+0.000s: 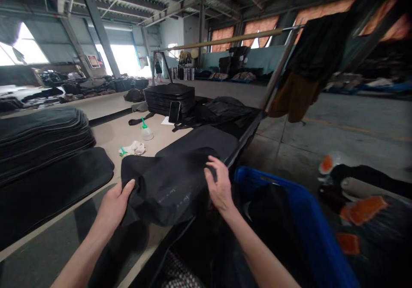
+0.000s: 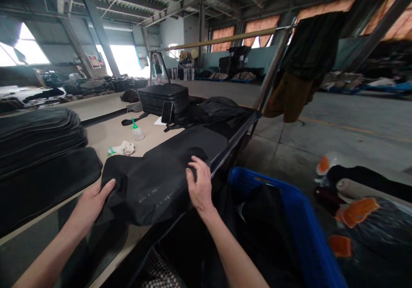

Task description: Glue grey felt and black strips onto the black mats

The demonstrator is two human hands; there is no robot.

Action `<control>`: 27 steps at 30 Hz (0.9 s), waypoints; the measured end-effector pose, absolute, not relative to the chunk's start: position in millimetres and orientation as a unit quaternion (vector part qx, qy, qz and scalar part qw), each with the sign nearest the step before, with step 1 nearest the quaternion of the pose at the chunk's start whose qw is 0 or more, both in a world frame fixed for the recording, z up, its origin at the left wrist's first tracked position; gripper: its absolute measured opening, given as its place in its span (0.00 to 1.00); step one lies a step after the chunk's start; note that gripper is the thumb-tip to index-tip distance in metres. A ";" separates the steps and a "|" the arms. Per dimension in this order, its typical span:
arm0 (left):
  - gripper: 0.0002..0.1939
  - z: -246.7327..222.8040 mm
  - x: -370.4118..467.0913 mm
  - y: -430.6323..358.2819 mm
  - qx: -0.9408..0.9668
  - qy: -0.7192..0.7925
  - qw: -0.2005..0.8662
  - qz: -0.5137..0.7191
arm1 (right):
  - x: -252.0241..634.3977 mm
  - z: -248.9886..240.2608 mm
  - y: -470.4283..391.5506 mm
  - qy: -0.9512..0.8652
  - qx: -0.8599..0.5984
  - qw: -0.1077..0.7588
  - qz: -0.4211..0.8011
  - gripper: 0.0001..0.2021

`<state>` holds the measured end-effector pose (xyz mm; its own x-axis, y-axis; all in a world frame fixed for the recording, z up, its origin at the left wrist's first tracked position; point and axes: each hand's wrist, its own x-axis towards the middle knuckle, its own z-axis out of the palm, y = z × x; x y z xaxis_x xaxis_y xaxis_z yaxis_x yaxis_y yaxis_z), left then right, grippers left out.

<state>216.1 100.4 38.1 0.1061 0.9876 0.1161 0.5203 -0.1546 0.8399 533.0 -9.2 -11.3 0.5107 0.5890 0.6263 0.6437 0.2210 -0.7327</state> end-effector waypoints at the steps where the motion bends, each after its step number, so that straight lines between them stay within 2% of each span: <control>1: 0.26 38.7 211.6 99.6 0.671 0.563 0.325 0.357 | 551.7 -18.7 -6.1 -0.392 -0.661 0.640 0.011 0.18; 3: 0.27 39.6 204.9 96.4 0.673 0.562 0.329 0.350 | 582.5 -36.8 -1.2 -0.260 -0.692 0.665 0.104 0.31; 4: 0.28 39.5 202.9 94.5 0.676 0.560 0.331 0.347 | 592.5 -45.8 -0.3 -0.242 -0.692 0.666 0.139 0.33; 8: 0.29 38.0 200.8 88.6 0.682 0.534 0.370 0.337 | 599.1 -67.9 -11.2 -0.266 -0.656 0.656 0.261 0.28; 11: 0.29 38.6 198.3 86.1 0.672 0.523 0.411 0.324 | 594.0 -65.4 -27.2 -0.278 -0.632 0.656 0.304 0.25; 15: 0.28 42.7 188.5 81.7 0.668 0.530 0.396 0.341 | 600.6 -47.6 -40.9 -0.272 -0.629 0.672 0.279 0.26; 19: 0.28 49.4 183.9 77.9 0.674 0.526 0.352 0.381 | 607.6 -26.5 -40.1 -0.281 -0.663 0.663 0.204 0.25; 24: 0.26 59.8 197.9 83.8 0.689 0.514 0.304 0.410 | 613.4 -0.6 -13.6 -0.301 -0.695 0.646 0.099 0.25; 27: 0.26 57.9 211.0 92.8 0.682 0.509 0.310 0.424 | 625.4 13.0 11.2 -0.315 -0.711 0.627 0.052 0.26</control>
<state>211.0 92.8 57.9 0.1223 0.9571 0.2627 0.4312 -0.2897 0.8545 625.4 11.2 13.0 0.7963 0.5125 0.3213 0.3832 -0.0165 -0.9235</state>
